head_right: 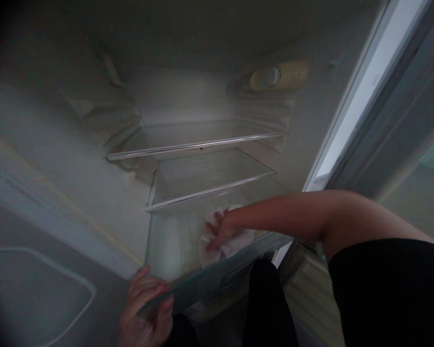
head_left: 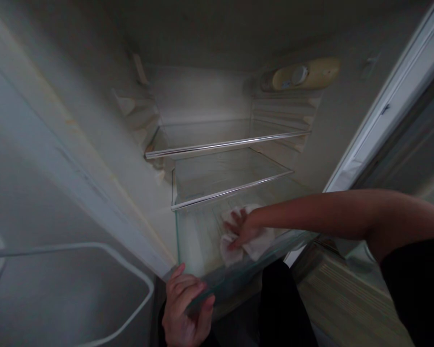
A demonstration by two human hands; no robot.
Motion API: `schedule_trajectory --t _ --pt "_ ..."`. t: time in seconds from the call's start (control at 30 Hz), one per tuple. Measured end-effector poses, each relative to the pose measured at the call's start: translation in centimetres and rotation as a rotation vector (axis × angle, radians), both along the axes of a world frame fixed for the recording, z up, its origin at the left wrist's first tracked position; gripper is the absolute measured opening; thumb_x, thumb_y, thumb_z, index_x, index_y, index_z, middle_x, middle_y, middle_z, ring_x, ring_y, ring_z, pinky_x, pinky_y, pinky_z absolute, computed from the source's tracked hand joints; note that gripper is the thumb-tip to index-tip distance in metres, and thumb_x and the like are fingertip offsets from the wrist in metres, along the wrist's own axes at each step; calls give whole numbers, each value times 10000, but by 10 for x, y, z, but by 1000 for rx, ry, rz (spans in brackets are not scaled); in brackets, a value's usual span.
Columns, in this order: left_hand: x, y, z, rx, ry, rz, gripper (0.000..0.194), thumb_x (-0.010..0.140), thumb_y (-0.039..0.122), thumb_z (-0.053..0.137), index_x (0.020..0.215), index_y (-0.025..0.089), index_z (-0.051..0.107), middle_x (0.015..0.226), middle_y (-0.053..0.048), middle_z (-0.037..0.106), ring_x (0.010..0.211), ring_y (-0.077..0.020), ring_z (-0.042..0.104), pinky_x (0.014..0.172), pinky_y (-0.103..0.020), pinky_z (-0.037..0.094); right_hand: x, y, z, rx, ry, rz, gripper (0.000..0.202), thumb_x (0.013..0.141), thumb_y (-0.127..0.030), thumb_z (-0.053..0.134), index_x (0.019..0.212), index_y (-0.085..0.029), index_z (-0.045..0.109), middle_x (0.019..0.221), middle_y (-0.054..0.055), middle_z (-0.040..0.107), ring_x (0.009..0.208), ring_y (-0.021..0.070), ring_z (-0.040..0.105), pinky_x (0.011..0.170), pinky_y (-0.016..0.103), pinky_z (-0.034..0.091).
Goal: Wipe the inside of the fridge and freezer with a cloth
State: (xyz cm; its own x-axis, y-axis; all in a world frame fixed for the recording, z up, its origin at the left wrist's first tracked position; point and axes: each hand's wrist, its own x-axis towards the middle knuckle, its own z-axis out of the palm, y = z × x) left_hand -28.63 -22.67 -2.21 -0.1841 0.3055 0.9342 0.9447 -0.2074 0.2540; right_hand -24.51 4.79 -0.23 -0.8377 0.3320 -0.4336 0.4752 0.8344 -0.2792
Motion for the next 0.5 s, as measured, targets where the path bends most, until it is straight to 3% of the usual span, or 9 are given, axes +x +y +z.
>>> schedule_trajectory --t 0.07,0.17,0.23,0.3,0.37,0.43,0.5 --pt "0 0 1 -2 2 15 197 812 96 676 978 193 636 792 22 661 738 -146 640 1010 -435 513 -17 -42 9 -70 -38 251 1110 669 -748 779 1599 -306 363 1720 131 104 1549 461 -83 1204 715 -18" --pt "1 0 4 -25 26 30 158 836 125 664 971 200 630 782 25 666 734 -148 643 1012 -426 510 -27 -88 11 -62 24 493 1012 788 -529 793 1623 -215 315 1705 166 91 1555 443 -57 1224 699 42" --pt "1 0 7 -35 47 36 128 852 146 652 965 201 628 771 22 671 727 -150 644 1007 -424 510 -22 -100 7 -36 63 609 972 783 -385 815 1609 -166 352 1695 187 121 1563 442 -3 1237 679 85" --pt "1 0 8 -32 63 43 111 857 160 647 957 204 627 762 20 672 713 -153 643 989 -423 518 -11 -98 8 -85 50 670 884 740 -277 843 1545 -197 485 1686 164 211 1570 419 74 1254 636 135" --pt "0 1 8 -26 61 55 117 851 155 646 952 209 623 753 25 669 702 -153 643 972 -425 526 3 -85 19 -217 -32 593 752 681 -204 874 1397 -253 652 1640 116 377 1558 374 226 1245 561 264" --pt "0 2 6 -23 56 58 131 844 146 649 951 214 620 747 29 668 695 -154 643 963 -432 532 20 -65 40 -428 -198 361 585 655 -205 891 1222 -244 755 1489 85 588 1444 314 481 1131 460 464" --pt "-1 2 5 -25 52 53 138 842 140 653 957 209 623 749 26 670 702 -155 645 967 -440 535 40 -43 64 -679 -412 96 381 724 -295 857 1084 -191 786 1235 61 739 1177 234 691 928 356 588"
